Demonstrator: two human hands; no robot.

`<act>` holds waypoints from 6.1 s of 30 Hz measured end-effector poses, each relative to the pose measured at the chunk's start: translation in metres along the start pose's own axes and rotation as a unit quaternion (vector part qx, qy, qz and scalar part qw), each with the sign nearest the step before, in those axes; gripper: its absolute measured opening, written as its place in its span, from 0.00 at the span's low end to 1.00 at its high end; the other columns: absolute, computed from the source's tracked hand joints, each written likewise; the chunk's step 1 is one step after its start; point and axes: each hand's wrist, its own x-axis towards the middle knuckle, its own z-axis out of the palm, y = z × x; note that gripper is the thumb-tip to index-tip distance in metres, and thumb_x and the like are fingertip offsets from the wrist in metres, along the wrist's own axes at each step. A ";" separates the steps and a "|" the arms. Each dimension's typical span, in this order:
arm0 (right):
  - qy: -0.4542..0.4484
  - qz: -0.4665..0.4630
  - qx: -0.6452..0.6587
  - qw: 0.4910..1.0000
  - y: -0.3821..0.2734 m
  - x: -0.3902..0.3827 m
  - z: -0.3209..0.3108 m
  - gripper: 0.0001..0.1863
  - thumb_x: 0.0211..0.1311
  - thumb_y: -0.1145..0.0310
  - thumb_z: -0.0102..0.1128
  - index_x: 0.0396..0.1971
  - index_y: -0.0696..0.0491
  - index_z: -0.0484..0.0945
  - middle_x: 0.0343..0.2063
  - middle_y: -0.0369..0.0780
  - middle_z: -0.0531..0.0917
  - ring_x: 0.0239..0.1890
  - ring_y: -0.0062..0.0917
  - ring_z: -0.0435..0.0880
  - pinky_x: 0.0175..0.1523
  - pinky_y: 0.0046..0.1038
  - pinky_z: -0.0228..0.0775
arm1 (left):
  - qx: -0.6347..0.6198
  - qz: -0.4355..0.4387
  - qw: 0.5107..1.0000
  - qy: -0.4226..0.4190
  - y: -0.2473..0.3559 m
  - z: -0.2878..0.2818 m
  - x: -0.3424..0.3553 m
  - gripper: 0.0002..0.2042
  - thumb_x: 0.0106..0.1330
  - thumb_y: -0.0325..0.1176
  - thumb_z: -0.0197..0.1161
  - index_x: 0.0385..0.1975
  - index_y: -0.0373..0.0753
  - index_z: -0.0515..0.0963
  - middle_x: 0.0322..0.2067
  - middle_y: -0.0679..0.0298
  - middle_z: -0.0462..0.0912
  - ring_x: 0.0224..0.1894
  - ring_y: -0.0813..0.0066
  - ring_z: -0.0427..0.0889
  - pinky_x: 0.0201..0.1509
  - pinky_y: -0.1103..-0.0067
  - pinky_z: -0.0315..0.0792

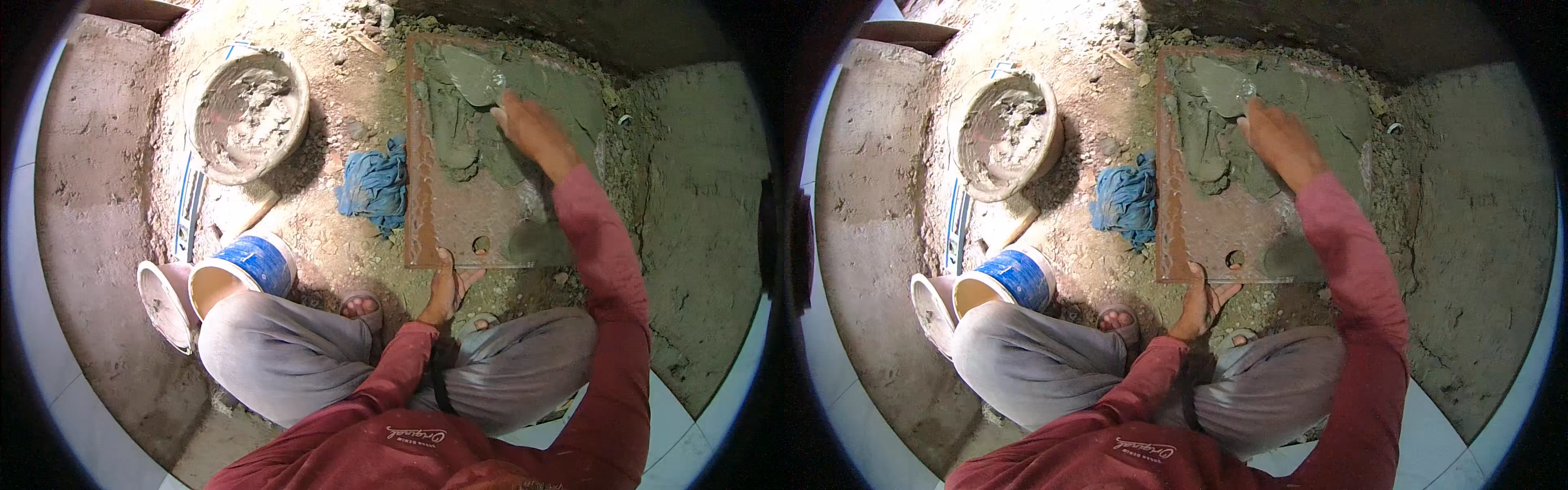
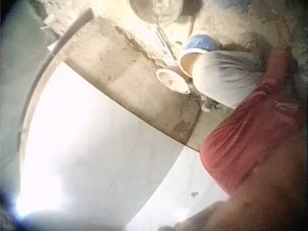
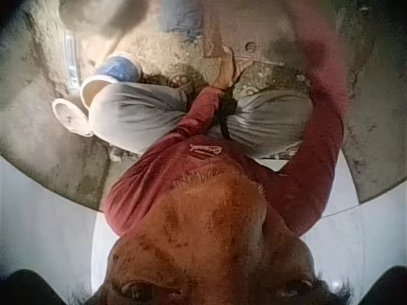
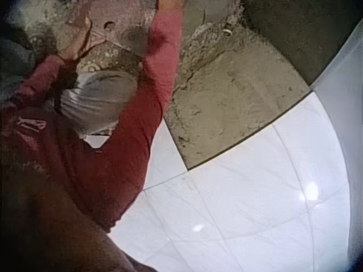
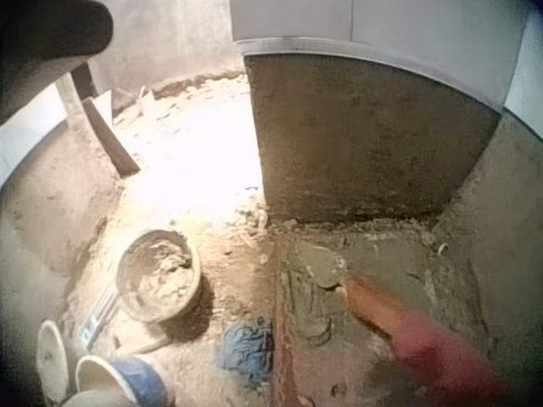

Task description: The person applies mortar to the back of a tile using a trowel, spreads the mortar evenly, and then presses the tile against a wall.

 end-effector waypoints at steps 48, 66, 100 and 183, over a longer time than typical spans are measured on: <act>-0.378 0.123 0.405 0.824 0.030 -0.110 -0.007 0.21 0.72 0.47 0.51 0.49 0.49 0.74 0.17 0.30 0.70 0.13 0.14 0.68 0.15 0.21 0.62 | 0.064 0.008 0.997 0.039 0.001 -0.020 -0.012 0.42 0.69 0.68 0.48 0.67 0.34 0.60 0.60 0.49 0.72 0.58 0.57 0.79 0.62 0.67 0.76; -0.007 0.127 0.017 0.992 0.120 -0.145 0.015 0.23 0.68 0.51 0.58 0.52 0.52 0.75 0.42 0.50 0.84 0.49 0.47 0.82 0.52 0.48 0.72 | 0.056 0.028 0.998 0.000 -0.008 -0.024 -0.012 0.38 0.72 0.64 0.47 0.64 0.32 0.63 0.56 0.48 0.76 0.58 0.56 0.79 0.61 0.67 0.77; 0.053 0.333 0.744 0.577 0.159 -0.190 0.077 0.31 0.70 0.44 0.56 0.58 0.55 0.69 0.25 0.35 0.74 0.20 0.18 0.71 0.21 0.23 0.68 | 0.115 0.026 0.993 -0.004 -0.007 -0.019 -0.013 0.41 0.71 0.66 0.45 0.66 0.30 0.58 0.61 0.44 0.72 0.62 0.50 0.76 0.64 0.65 0.74; -0.233 0.208 0.396 0.863 0.100 -0.287 0.063 0.34 0.67 0.41 0.56 0.61 0.54 0.71 0.18 0.33 0.76 0.16 0.17 0.71 0.21 0.26 0.63 | -0.039 0.105 0.987 0.116 0.012 -0.036 -0.016 0.34 0.77 0.60 0.40 0.68 0.34 0.58 0.64 0.47 0.68 0.64 0.51 0.72 0.63 0.59 0.75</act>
